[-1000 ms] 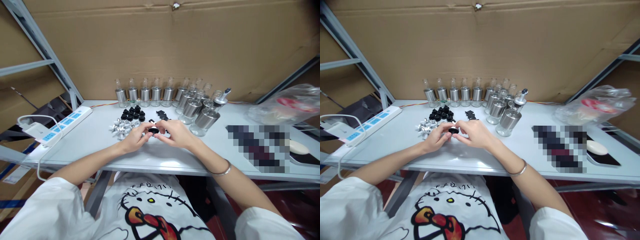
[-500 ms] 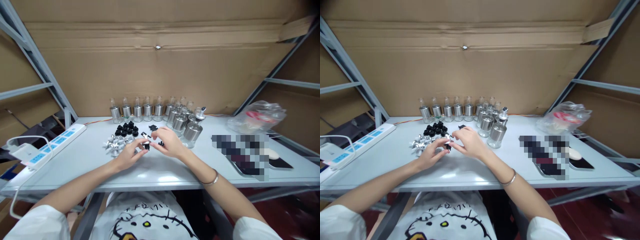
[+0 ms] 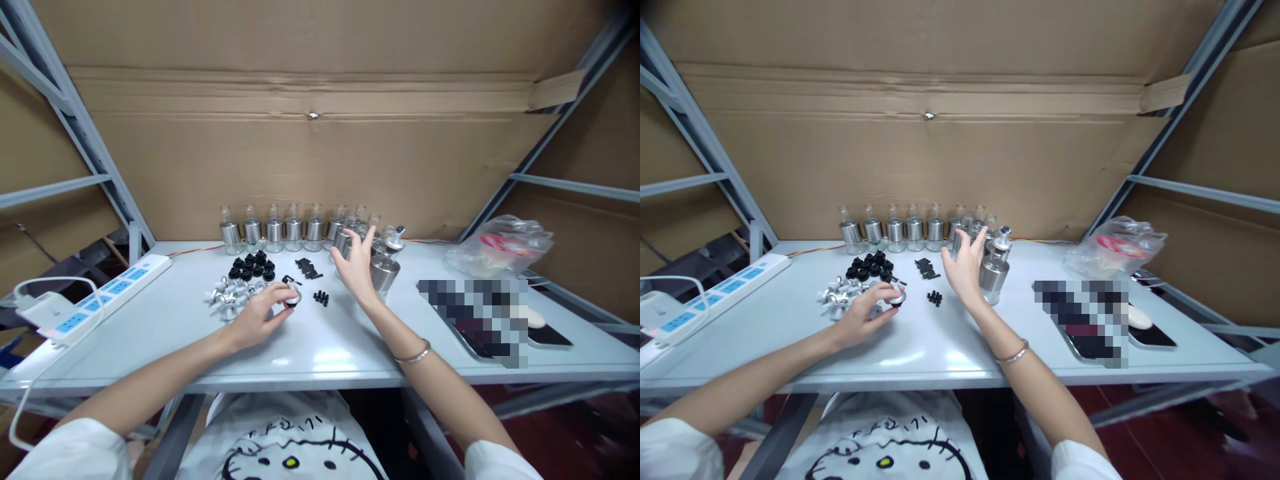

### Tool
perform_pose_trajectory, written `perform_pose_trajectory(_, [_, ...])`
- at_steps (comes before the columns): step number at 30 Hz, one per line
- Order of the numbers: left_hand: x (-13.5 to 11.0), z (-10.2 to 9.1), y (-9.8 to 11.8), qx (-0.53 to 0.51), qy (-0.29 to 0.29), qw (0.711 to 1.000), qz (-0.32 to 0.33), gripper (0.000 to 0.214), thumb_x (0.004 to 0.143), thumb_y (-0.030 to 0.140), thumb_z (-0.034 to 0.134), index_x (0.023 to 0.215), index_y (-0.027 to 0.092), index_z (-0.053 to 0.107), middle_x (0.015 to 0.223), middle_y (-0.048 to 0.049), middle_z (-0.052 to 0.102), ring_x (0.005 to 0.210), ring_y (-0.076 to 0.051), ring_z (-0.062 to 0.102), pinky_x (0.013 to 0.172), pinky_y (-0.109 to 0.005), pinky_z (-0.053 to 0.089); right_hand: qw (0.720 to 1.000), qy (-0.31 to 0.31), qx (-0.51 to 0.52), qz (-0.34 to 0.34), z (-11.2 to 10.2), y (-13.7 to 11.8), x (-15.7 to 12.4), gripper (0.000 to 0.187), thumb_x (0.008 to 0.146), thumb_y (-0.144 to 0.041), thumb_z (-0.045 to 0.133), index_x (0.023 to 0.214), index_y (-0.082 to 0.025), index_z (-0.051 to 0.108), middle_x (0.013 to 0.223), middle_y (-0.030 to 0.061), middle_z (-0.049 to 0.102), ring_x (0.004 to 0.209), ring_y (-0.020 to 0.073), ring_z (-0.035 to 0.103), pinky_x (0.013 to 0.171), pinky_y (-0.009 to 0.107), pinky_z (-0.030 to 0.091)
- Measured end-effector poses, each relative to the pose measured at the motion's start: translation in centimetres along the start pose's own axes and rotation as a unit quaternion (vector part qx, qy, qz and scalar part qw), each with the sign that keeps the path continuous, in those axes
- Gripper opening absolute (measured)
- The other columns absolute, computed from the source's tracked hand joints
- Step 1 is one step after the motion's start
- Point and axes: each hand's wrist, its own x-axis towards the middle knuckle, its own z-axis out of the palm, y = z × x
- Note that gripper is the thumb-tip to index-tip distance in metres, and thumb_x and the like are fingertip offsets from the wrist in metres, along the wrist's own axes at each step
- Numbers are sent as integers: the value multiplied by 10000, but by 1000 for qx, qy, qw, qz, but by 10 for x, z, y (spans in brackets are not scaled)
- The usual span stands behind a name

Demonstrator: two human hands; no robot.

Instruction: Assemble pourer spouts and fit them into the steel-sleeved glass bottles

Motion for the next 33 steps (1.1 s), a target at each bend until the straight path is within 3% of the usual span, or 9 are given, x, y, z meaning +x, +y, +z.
perform_pose_trajectory(4, [1, -1, 0, 19, -14, 1000, 6, 259, 937, 187, 472, 1184, 230, 536, 1132, -85, 593, 1051, -177, 610, 892, -332, 514, 992, 8, 23, 126, 0, -6, 2, 513, 812, -310, 556, 1288, -134, 485, 1544, 237, 30, 1451, 405, 44, 1129, 574, 171])
perform_pose_trajectory(7, [1, 0, -1, 18, -5, 1000, 19, 283, 939, 174, 467, 1209, 233, 523, 1140, -88, 582, 1063, -177, 602, 892, -328, 511, 990, 12, 17, 137, 1, -3, 7, 506, 792, -280, 552, 1264, -99, 528, 1503, 250, 149, 1433, 390, 142, 1136, 559, 170])
perform_pose_trajectory(11, [0, 1, -3, 18, 22, 999, 30, 300, 935, 155, 478, 1219, 245, 513, 1142, -82, 570, 1071, -167, 590, 887, -314, 507, 992, 61, 41, 100, 7, 8, 8, 416, 842, -232, 441, 1201, -75, 581, 1393, 232, 313, 1357, 324, 318, 1121, 503, 263])
perform_pose_trajectory(14, [-1, 1, -5, 24, 49, 998, 27, 316, 937, 170, 487, 1240, 259, 494, 1153, -82, 564, 1088, -172, 579, 873, -316, 511, 995, 88, 42, 34, 9, 8, 4, 366, 859, -237, 438, 1148, -100, 617, 1326, 192, 387, 1296, 296, 389, 1098, 506, 307])
perform_pose_trajectory(17, [-1, 1, -7, 36, 82, 996, 17, 334, 941, 206, 492, 1269, 260, 460, 1157, -86, 575, 1112, -182, 560, 811, -294, 521, 990, 119, 30, -74, 5, -5, -4, 331, 886, -240, 464, 1165, -154, 618, 1322, 158, 405, 1290, 284, 399, 1080, 521, 335])
perform_pose_trajectory(23, [0, -1, -10, 55, 163, 985, 2, 324, 949, 274, 487, 1268, 234, 443, 1087, -67, 568, 925, -141, 570, 787, -273, 493, 937, 198, 48, -283, -14, -38, -20, 517, 896, -145, 473, 1391, -291, 452, 1326, 119, 332, 1314, 284, 386, 1049, 499, 407])
perform_pose_trajectory(28, [-1, -1, -12, 54, 166, 985, -12, 337, 951, 311, 480, 1273, 224, 427, 1078, -61, 572, 960, -149, 573, 839, -283, 480, 915, 108, 102, -375, -16, -48, -35, 672, 858, -122, 446, 1490, -281, 283, 1347, 145, 311, 1297, 313, 414, 971, 490, 488])
perform_pose_trajectory(33, [-6, -1, -20, 1, 199, 980, -9, 379, 935, 295, 509, 1292, 224, 405, 1158, -80, 555, 1080, -175, 562, 928, -329, 458, 872, 31, 175, -456, -9, -58, -54, 689, 780, -127, 479, 1450, -232, 357, 1348, 157, 299, 1263, 317, 445, 912, 457, 544])
